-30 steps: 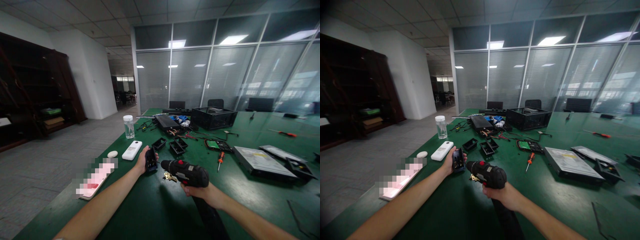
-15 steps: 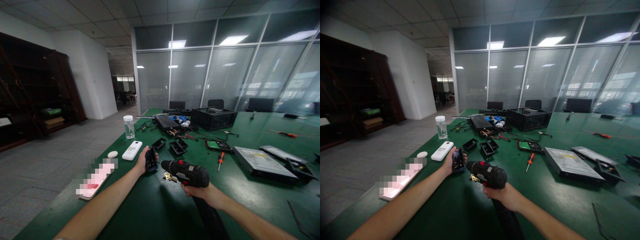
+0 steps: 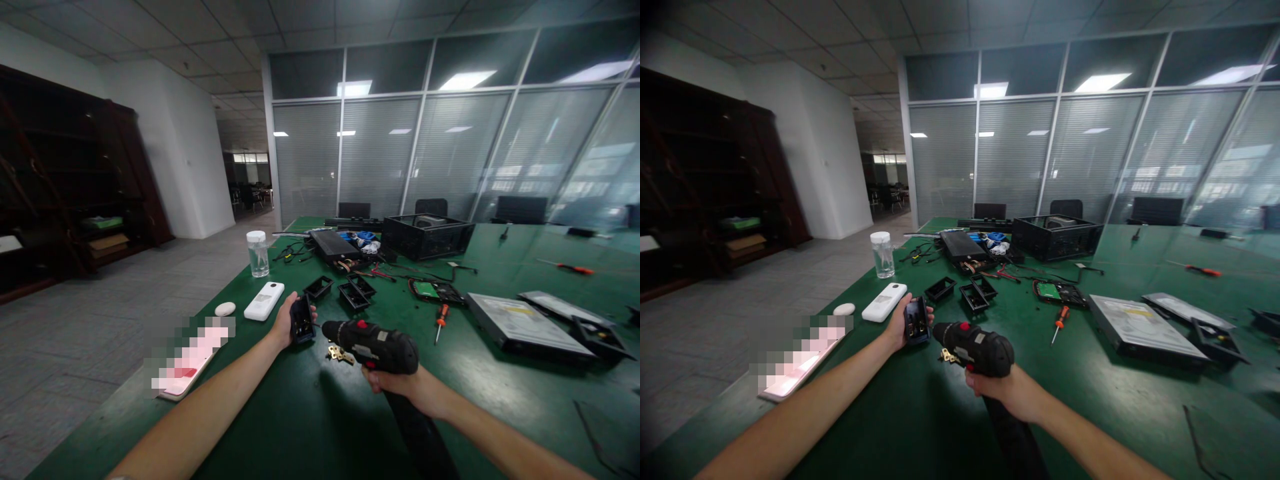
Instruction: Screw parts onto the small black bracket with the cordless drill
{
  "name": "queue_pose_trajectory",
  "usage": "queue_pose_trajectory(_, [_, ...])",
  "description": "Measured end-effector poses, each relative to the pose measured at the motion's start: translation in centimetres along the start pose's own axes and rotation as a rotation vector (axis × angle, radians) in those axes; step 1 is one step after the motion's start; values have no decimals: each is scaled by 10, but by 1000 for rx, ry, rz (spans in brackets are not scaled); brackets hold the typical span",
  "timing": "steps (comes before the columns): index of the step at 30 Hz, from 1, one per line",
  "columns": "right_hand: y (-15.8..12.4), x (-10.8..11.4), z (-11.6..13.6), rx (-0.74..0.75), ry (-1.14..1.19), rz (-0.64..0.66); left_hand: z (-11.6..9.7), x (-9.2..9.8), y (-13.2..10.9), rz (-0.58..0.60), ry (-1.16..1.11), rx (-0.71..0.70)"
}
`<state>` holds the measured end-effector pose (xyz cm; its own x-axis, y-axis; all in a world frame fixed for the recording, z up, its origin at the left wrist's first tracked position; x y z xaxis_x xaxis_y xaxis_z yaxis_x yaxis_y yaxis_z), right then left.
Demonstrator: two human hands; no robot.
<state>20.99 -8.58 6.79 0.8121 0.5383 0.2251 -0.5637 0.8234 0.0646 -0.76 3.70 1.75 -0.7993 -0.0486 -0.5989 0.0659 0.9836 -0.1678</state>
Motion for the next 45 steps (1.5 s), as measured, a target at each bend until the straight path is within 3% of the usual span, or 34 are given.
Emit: queue_pose_trajectory(45, [0, -1, -1, -21, 2, 10, 1, 2, 2, 19, -2, 4])
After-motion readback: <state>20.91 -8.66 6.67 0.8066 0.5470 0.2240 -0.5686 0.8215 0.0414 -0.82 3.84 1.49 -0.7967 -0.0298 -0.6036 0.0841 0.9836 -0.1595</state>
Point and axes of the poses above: each hand's wrist, its own y-axis towards the middle knuckle, its own x-axis out of the back of the hand, z = x × y, the point moved 5 cm from there along y, towards the middle knuckle, and after that the axes turned 4 degrees about -z, right-handed, at the moved point
